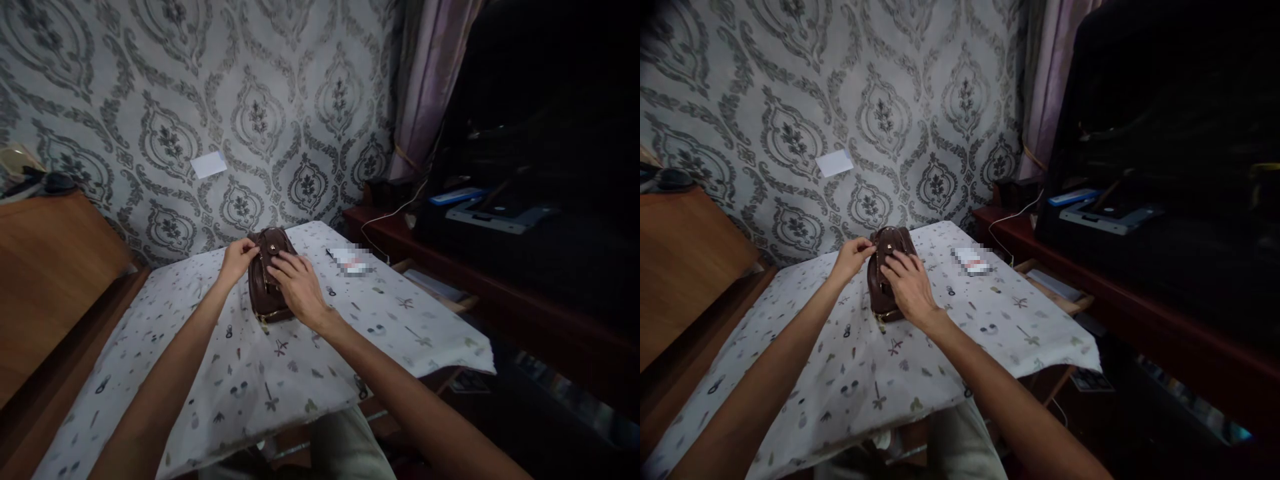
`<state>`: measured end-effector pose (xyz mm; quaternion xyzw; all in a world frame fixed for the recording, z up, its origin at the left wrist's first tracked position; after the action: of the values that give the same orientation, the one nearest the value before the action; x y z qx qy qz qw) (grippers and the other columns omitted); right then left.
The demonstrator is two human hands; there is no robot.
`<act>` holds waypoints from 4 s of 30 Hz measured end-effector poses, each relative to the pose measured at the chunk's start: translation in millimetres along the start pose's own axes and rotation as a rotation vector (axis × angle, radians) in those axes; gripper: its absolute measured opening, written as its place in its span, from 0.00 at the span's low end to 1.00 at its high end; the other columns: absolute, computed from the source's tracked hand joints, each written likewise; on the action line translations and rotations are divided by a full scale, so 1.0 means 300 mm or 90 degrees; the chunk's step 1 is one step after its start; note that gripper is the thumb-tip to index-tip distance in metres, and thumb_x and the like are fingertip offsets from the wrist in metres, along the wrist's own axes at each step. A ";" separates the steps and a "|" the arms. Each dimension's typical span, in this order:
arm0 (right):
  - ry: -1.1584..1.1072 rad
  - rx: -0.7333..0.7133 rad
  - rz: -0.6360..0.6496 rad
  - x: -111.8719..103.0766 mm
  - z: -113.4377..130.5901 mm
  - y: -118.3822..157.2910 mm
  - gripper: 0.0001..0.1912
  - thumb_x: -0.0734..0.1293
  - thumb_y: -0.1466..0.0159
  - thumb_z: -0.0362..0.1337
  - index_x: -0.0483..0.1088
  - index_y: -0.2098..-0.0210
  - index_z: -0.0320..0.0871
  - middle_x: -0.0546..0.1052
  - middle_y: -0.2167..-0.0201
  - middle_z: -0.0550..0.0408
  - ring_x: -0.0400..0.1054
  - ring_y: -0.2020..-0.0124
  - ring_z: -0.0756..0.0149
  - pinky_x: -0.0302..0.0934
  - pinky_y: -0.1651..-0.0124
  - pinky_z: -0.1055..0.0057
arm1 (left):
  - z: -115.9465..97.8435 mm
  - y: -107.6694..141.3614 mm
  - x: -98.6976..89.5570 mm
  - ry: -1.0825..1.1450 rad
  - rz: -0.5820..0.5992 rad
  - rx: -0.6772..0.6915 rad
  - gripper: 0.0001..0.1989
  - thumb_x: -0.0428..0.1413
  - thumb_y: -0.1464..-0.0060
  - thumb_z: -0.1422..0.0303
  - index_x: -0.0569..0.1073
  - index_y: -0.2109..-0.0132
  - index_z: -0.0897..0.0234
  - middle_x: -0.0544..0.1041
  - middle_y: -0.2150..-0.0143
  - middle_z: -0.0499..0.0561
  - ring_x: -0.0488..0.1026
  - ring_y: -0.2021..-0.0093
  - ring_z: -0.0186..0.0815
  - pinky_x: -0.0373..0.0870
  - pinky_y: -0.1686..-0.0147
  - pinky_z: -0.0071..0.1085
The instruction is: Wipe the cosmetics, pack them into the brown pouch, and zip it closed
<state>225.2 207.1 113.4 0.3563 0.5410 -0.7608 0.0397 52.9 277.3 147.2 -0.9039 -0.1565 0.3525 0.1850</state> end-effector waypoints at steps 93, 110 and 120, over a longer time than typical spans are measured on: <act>-0.242 0.312 -0.138 0.112 -0.243 0.190 0.30 0.56 0.26 0.47 0.54 0.29 0.42 0.70 0.41 0.40 0.64 0.40 0.51 0.61 0.37 0.48 | -0.265 0.207 0.148 -0.079 0.002 0.294 0.07 0.60 0.40 0.65 0.80 0.64 0.60 0.81 0.64 0.52 0.74 0.56 0.42 0.68 0.48 0.44; -0.116 0.127 -0.192 -0.017 -0.060 0.165 0.12 0.60 0.29 0.34 0.71 0.49 0.45 0.77 0.51 0.45 0.68 0.48 0.54 0.63 0.44 0.53 | -0.142 0.210 -0.016 -0.173 -0.076 0.205 0.09 0.55 0.38 0.66 0.76 0.53 0.61 0.79 0.57 0.54 0.75 0.53 0.43 0.71 0.52 0.39; -0.042 0.006 -0.028 0.098 0.019 0.152 0.22 0.60 0.29 0.30 0.68 0.37 0.42 0.76 0.41 0.44 0.62 0.34 0.55 0.52 0.34 0.52 | -0.208 0.228 -0.013 -0.244 -0.088 0.290 0.11 0.51 0.39 0.73 0.79 0.58 0.61 0.80 0.59 0.53 0.73 0.55 0.44 0.70 0.52 0.41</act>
<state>220.9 193.1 60.8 0.3194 0.5433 -0.7754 0.0394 104.0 201.3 161.6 -0.7434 -0.1665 0.5291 0.3738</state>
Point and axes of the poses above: each hand's wrist, its own y-axis away from the middle knuckle, its own x-axis out of the palm, z = x × y, the point moved 10 cm from there along -y, towards the middle knuckle
